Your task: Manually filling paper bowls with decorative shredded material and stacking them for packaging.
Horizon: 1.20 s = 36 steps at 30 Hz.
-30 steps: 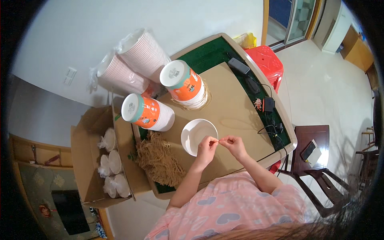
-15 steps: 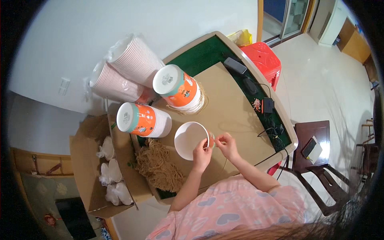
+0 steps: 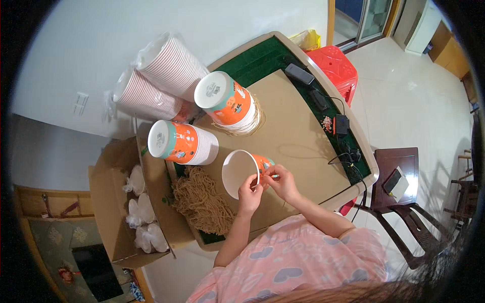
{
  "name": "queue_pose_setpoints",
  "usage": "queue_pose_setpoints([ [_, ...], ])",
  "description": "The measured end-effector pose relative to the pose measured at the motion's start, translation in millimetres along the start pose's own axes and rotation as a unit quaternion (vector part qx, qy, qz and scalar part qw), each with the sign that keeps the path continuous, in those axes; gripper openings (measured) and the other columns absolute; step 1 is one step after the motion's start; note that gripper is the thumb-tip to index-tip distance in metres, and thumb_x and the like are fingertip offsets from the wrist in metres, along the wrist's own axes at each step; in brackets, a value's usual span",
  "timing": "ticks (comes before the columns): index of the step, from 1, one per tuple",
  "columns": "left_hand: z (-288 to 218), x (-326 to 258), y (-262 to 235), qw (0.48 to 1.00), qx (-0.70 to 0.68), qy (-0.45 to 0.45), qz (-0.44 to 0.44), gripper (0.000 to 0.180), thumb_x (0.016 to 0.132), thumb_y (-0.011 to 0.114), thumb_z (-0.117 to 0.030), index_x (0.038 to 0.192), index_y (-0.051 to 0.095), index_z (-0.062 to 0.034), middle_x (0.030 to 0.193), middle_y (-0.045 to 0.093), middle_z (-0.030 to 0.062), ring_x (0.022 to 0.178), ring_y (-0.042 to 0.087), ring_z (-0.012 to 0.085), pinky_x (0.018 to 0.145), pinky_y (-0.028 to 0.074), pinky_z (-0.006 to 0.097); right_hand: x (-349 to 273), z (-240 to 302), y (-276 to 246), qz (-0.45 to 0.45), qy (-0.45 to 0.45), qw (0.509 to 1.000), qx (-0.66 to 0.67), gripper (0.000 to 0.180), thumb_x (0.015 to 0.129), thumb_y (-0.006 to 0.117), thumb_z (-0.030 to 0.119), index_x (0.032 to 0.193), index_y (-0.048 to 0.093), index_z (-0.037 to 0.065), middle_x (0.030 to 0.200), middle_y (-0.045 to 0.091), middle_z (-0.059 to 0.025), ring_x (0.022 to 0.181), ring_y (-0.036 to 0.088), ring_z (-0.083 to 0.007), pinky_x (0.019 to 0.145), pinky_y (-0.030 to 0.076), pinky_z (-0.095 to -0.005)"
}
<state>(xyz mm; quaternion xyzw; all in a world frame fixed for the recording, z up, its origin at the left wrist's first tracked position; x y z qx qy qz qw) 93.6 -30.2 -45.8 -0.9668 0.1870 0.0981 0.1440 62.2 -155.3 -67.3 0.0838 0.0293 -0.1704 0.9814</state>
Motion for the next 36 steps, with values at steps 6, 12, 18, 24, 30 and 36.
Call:
queue_pose_setpoints([
  [6, -3, -2, 9, 1.000, 0.013, 0.014, 0.021, 0.026, 0.081, 0.050, 0.006, 0.107, 0.054, 0.0016, 0.095, 0.059, 0.0048, 0.085, 0.058, 0.0104, 0.074, 0.047, 0.023, -2, 0, -7, -0.007, -0.006, 1.000, -0.026, 0.009, 0.078, 0.062, 0.004, 0.084, 0.058, -0.002, 0.087, 0.057, -0.0089, 0.077, 0.061, -0.0165, 0.068, 0.053, -0.0282],
  [12, 33, 8, 10, 0.999, -0.027, 0.005, 0.031, 0.022, 0.086, 0.050, 0.001, 0.107, 0.055, 0.0023, 0.097, 0.060, 0.0063, 0.084, 0.059, 0.0113, 0.075, 0.048, 0.024, 1, -11, -8, 0.007, -0.016, 0.995, -0.097, 0.010, 0.077, 0.063, 0.005, 0.084, 0.060, 0.000, 0.089, 0.058, -0.0113, 0.076, 0.062, -0.0200, 0.066, 0.053, -0.0299],
  [18, 27, 14, 14, 0.988, 0.136, 0.067, -0.010, 0.017, 0.081, 0.058, -0.008, 0.096, 0.064, -0.0022, 0.078, 0.066, 0.0111, 0.071, 0.063, 0.0150, 0.065, 0.049, 0.027, 1, -38, -18, 0.006, 0.019, 0.993, -0.119, 0.010, 0.081, 0.061, 0.005, 0.087, 0.061, -0.002, 0.080, 0.063, -0.0087, 0.076, 0.061, -0.0145, 0.067, 0.052, -0.0288],
  [24, 22, 14, 10, 0.980, 0.153, 0.104, -0.073, 0.010, 0.079, 0.060, -0.009, 0.082, 0.062, -0.0001, 0.076, 0.065, 0.0132, 0.068, 0.065, 0.0188, 0.061, 0.050, 0.030, 0, -61, -26, 0.020, 0.126, 0.989, -0.073, 0.013, 0.084, 0.056, 0.006, 0.096, 0.058, 0.001, 0.083, 0.063, -0.0060, 0.070, 0.060, -0.0129, 0.063, 0.051, -0.0254],
  [30, 45, 13, -3, 0.996, 0.040, 0.057, -0.058, 0.008, 0.079, 0.058, -0.004, 0.083, 0.062, 0.0019, 0.073, 0.066, 0.0081, 0.067, 0.064, 0.0139, 0.060, 0.051, 0.026, -20, -10, -1, 0.083, 0.025, 0.995, -0.049, 0.025, 0.088, 0.047, 0.004, 0.113, 0.047, 0.003, 0.090, 0.064, -0.0063, 0.069, 0.060, -0.0117, 0.059, 0.052, -0.0263],
  [36, 61, 12, -3, 0.998, -0.007, 0.027, -0.054, 0.010, 0.080, 0.059, -0.004, 0.087, 0.062, 0.0022, 0.076, 0.065, 0.0096, 0.069, 0.063, 0.0131, 0.063, 0.051, 0.025, -12, 18, 26, 0.096, -0.040, 0.945, -0.309, 0.034, 0.080, 0.056, 0.002, 0.113, 0.049, 0.008, 0.085, 0.063, -0.0112, 0.067, 0.063, -0.0197, 0.057, 0.050, -0.0316],
])
Point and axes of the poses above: each hand's wrist, its own x-axis towards the middle knuckle, its own y-axis out of the palm, z = x × y, the point moved 9 cm from there along x, towards the middle knuckle
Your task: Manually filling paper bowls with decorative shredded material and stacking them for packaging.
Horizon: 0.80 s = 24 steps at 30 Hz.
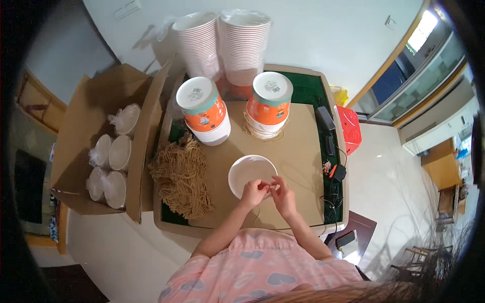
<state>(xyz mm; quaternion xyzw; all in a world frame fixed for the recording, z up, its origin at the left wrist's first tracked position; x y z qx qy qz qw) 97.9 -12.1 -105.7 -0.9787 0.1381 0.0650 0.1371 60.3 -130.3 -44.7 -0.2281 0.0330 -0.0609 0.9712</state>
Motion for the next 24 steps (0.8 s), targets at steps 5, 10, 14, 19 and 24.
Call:
queue_pose_setpoints([
  [5, -2, -2, 2, 0.998, -0.036, 0.041, -0.015, 0.021, 0.075, 0.065, -0.010, 0.092, 0.058, -0.0005, 0.079, 0.066, 0.0111, 0.070, 0.064, 0.0192, 0.064, 0.050, 0.031, 4, -5, 7, -0.001, -0.037, 0.997, -0.066, 0.036, 0.078, 0.057, 0.001, 0.112, 0.049, 0.009, 0.080, 0.063, -0.0114, 0.067, 0.063, -0.0250, 0.058, 0.050, -0.0341],
  [10, -14, -4, 1, 0.999, -0.034, 0.016, -0.011, 0.034, 0.074, 0.065, -0.008, 0.102, 0.048, -0.0009, 0.075, 0.061, 0.0070, 0.069, 0.061, 0.0153, 0.063, 0.049, 0.028, 2, 6, 4, -0.003, -0.047, 0.996, -0.072, 0.034, 0.078, 0.058, 0.000, 0.110, 0.050, 0.007, 0.079, 0.062, -0.0127, 0.067, 0.062, -0.0245, 0.058, 0.049, -0.0337],
  [14, 22, 8, 1, 0.998, -0.051, -0.026, -0.040, 0.032, 0.074, 0.058, -0.001, 0.103, 0.045, -0.0010, 0.074, 0.059, 0.0096, 0.063, 0.061, 0.0195, 0.059, 0.050, 0.031, -1, 1, 5, -0.021, -0.040, 0.999, -0.004, 0.030, 0.079, 0.058, -0.001, 0.108, 0.052, 0.005, 0.078, 0.062, -0.0097, 0.060, 0.059, -0.0160, 0.056, 0.047, -0.0269],
  [19, 29, 8, 23, 0.901, -0.368, -0.226, 0.039, 0.022, 0.079, 0.051, -0.004, 0.100, 0.046, 0.0002, 0.070, 0.055, 0.0086, 0.049, 0.052, 0.0141, 0.043, 0.042, 0.027, -1, -1, -6, -0.058, -0.057, 0.996, -0.025, 0.009, 0.078, 0.060, 0.000, 0.087, 0.060, 0.001, 0.076, 0.062, -0.0089, 0.060, 0.058, -0.0145, 0.055, 0.046, -0.0256],
  [24, 19, 0, 35, 0.880, -0.353, -0.257, 0.186, 0.010, 0.086, 0.048, -0.011, 0.087, 0.053, -0.0014, 0.062, 0.052, 0.0054, 0.039, 0.042, 0.0096, 0.032, 0.030, 0.023, -5, 12, -14, -0.064, -0.082, 0.994, -0.043, 0.007, 0.077, 0.061, 0.001, 0.084, 0.061, 0.002, 0.076, 0.060, -0.0087, 0.061, 0.058, -0.0165, 0.056, 0.047, -0.0269],
])
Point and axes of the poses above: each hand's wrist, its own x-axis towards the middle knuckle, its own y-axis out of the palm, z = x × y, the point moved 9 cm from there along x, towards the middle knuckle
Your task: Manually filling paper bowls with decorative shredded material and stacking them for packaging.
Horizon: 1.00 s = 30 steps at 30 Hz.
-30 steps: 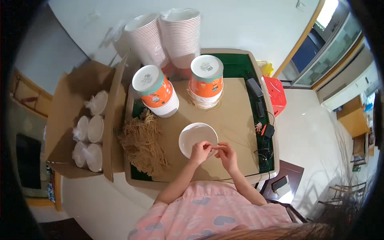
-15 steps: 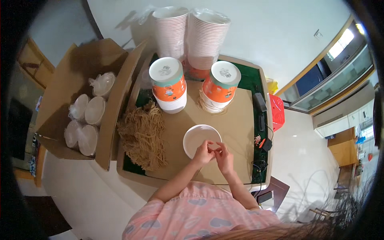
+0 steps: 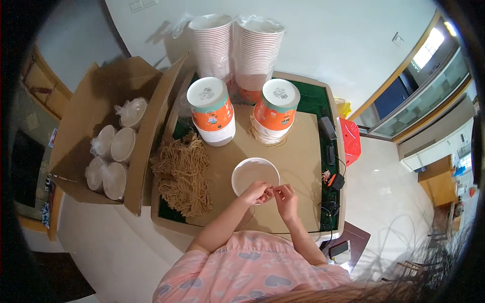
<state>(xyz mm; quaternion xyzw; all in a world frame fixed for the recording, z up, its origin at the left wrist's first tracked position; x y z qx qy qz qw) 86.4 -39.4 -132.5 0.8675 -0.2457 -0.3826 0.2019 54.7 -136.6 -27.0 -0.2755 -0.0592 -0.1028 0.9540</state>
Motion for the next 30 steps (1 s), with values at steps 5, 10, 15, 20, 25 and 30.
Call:
queue_pose_setpoints([
  [5, 7, -5, 12, 0.997, 0.024, -0.066, 0.020, 0.019, 0.087, 0.052, -0.017, 0.072, 0.055, -0.0058, 0.052, 0.046, 0.0007, 0.038, 0.040, 0.0074, 0.033, 0.027, 0.020, -10, -1, 4, 0.001, -0.024, 0.998, 0.053, 0.006, 0.075, 0.062, 0.001, 0.081, 0.062, 0.003, 0.076, 0.059, -0.0089, 0.064, 0.057, -0.0192, 0.057, 0.047, -0.0284],
  [10, 35, 15, -6, 0.992, -0.026, -0.123, 0.024, 0.016, 0.085, 0.056, -0.019, 0.072, 0.056, -0.0091, 0.054, 0.046, -0.0007, 0.040, 0.040, 0.0062, 0.034, 0.028, 0.020, -17, 4, 8, 0.015, -0.074, 0.997, -0.024, 0.012, 0.071, 0.063, 0.003, 0.082, 0.060, 0.005, 0.086, 0.058, -0.0116, 0.081, 0.055, -0.0295, 0.068, 0.046, -0.0374],
  [15, 42, 12, 0, 0.984, -0.090, -0.151, -0.041, 0.014, 0.085, 0.053, -0.016, 0.077, 0.059, -0.0069, 0.061, 0.051, -0.0003, 0.044, 0.037, 0.0056, 0.036, 0.025, 0.019, -19, -6, 3, -0.016, -0.073, 0.997, -0.014, 0.011, 0.071, 0.063, 0.001, 0.081, 0.060, 0.003, 0.087, 0.058, -0.0122, 0.080, 0.055, -0.0290, 0.067, 0.047, -0.0363],
  [20, 28, 6, 5, 0.982, -0.162, -0.076, 0.060, 0.011, 0.082, 0.059, -0.017, 0.088, 0.060, -0.0085, 0.075, 0.058, -0.0011, 0.051, 0.045, 0.0057, 0.047, 0.033, 0.015, -17, -10, -8, -0.054, -0.013, 0.995, 0.086, 0.008, 0.077, 0.062, 0.001, 0.084, 0.060, 0.001, 0.080, 0.061, -0.0088, 0.070, 0.058, -0.0183, 0.061, 0.047, -0.0274],
  [25, -19, -21, 14, 0.967, 0.176, 0.178, -0.050, 0.010, 0.080, 0.062, -0.014, 0.081, 0.061, -0.0041, 0.077, 0.059, 0.0000, 0.056, 0.049, 0.0073, 0.050, 0.039, 0.020, -24, -62, 3, -0.047, 0.177, 0.947, 0.264, 0.007, 0.083, 0.058, 0.005, 0.085, 0.060, -0.001, 0.072, 0.060, -0.0021, 0.061, 0.053, -0.0090, 0.055, 0.044, -0.0226],
  [30, -56, -66, 50, 0.739, 0.542, 0.380, -0.125, 0.007, 0.074, 0.065, -0.009, 0.081, 0.063, -0.0083, 0.074, 0.058, 0.0042, 0.063, 0.057, 0.0170, 0.056, 0.046, 0.028, -29, -71, 9, -0.017, 0.261, 0.915, 0.309, 0.013, 0.082, 0.062, 0.012, 0.086, 0.062, 0.000, 0.071, 0.059, -0.0009, 0.058, 0.049, -0.0070, 0.052, 0.040, -0.0204],
])
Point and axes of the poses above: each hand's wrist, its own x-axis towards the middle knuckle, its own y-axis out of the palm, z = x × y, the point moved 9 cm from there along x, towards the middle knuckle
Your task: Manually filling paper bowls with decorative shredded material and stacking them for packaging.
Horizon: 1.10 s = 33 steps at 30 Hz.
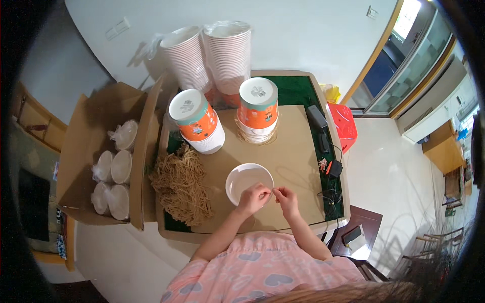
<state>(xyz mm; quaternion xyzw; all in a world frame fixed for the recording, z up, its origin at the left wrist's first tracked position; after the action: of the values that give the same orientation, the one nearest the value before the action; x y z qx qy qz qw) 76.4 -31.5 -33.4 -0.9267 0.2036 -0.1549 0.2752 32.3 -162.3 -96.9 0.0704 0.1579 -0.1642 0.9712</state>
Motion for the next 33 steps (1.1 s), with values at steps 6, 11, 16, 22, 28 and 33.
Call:
queue_pose_setpoints([
  [6, -13, -5, -1, 0.997, 0.044, 0.061, -0.004, 0.008, 0.073, 0.064, -0.010, 0.081, 0.063, -0.0101, 0.076, 0.058, 0.0045, 0.067, 0.059, 0.0222, 0.056, 0.046, 0.032, 3, -13, 6, 0.037, 0.042, 0.998, 0.031, 0.015, 0.082, 0.063, 0.017, 0.087, 0.063, 0.003, 0.072, 0.059, 0.0009, 0.057, 0.048, -0.0054, 0.053, 0.039, -0.0193],
  [11, -19, -5, 3, 0.995, 0.062, 0.080, 0.007, 0.010, 0.074, 0.064, -0.009, 0.084, 0.063, -0.0104, 0.076, 0.058, 0.0044, 0.066, 0.059, 0.0215, 0.056, 0.046, 0.031, 3, -18, 2, 0.037, 0.041, 0.997, 0.048, 0.015, 0.082, 0.063, 0.018, 0.087, 0.062, 0.004, 0.073, 0.059, 0.0018, 0.058, 0.047, -0.0050, 0.054, 0.038, -0.0188],
  [16, 8, -4, 12, 0.998, -0.040, -0.038, 0.014, 0.009, 0.078, 0.062, -0.010, 0.086, 0.062, -0.0059, 0.074, 0.059, 0.0033, 0.063, 0.058, 0.0151, 0.055, 0.045, 0.028, 0, -11, -2, 0.015, 0.035, 0.997, 0.069, 0.012, 0.084, 0.061, 0.018, 0.082, 0.061, 0.006, 0.074, 0.058, 0.0023, 0.060, 0.047, -0.0049, 0.054, 0.036, -0.0193],
  [22, 60, -12, 35, 0.908, -0.357, -0.217, 0.021, 0.014, 0.081, 0.061, -0.011, 0.088, 0.063, 0.0004, 0.076, 0.063, 0.0014, 0.059, 0.051, 0.0049, 0.051, 0.041, 0.022, 0, -15, -2, 0.040, 0.019, 0.995, 0.093, 0.009, 0.085, 0.058, 0.013, 0.088, 0.058, 0.005, 0.079, 0.059, -0.0003, 0.068, 0.053, -0.0071, 0.061, 0.043, -0.0204],
  [28, 57, -14, 38, 0.881, -0.382, -0.275, 0.047, 0.012, 0.083, 0.060, -0.012, 0.089, 0.061, -0.0014, 0.072, 0.060, 0.0012, 0.052, 0.042, 0.0030, 0.046, 0.032, 0.017, -9, 16, -1, 0.041, -0.124, 0.991, -0.023, 0.010, 0.081, 0.061, 0.005, 0.089, 0.057, 0.001, 0.080, 0.061, -0.0031, 0.071, 0.058, -0.0091, 0.064, 0.047, -0.0224],
  [33, 55, -12, 41, 0.861, -0.420, -0.282, 0.055, 0.011, 0.083, 0.059, -0.011, 0.087, 0.060, -0.0014, 0.070, 0.058, 0.0017, 0.050, 0.042, 0.0032, 0.044, 0.031, 0.016, -10, 21, -6, 0.004, -0.145, 0.980, -0.139, 0.007, 0.079, 0.063, 0.005, 0.082, 0.060, 0.000, 0.074, 0.062, -0.0039, 0.067, 0.058, -0.0091, 0.062, 0.048, -0.0236],
])
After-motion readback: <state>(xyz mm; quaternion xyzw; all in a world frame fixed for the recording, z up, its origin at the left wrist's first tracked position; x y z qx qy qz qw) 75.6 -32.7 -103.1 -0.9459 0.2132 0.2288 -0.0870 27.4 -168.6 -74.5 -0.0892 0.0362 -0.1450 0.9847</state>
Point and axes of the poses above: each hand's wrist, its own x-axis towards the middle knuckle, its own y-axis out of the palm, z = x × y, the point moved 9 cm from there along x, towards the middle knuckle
